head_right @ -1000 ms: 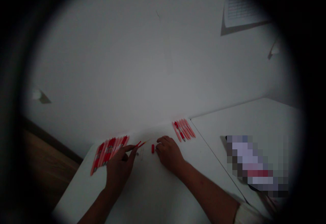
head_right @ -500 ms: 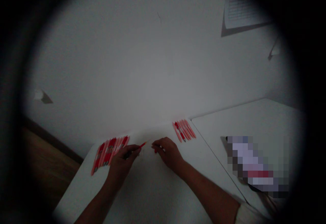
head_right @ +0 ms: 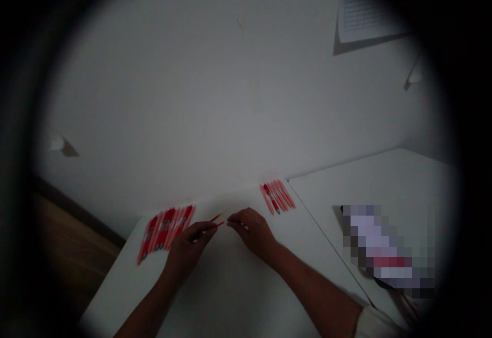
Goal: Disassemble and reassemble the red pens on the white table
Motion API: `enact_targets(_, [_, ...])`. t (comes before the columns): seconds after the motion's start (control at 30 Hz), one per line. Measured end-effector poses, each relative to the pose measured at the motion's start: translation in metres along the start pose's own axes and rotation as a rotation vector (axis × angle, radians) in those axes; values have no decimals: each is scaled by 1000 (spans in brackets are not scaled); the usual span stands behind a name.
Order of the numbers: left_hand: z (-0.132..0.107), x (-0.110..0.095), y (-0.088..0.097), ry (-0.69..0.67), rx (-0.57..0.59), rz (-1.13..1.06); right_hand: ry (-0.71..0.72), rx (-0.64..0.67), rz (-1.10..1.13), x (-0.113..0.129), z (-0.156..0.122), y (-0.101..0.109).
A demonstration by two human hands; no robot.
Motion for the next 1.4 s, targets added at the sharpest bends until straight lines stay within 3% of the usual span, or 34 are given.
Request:
enact_targets(0.2, [0,2,-2,7,20,5,10,15,-11,-2,0,-2])
enact_targets(0.57, [-2,-2,-5,-103,51,69,74,39,4,1,-1,-6])
enact_targets(0.93, [-2,-3,-5,-99,47,56,-15,103,123,1,-1,-9])
enact_targets(1.4, [-3,-3,-6,-66,65,-10,-158,84,235,-10,0,-9])
Point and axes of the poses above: each hand's wrist, its own z-axis towards the middle knuckle, its own y-axis out of the back of the hand, x = y × z, the point moved 6 cm from there along z, towards the middle knuckle, and after that the axes turned 4 degrees about -x, right-handed, at the moved point
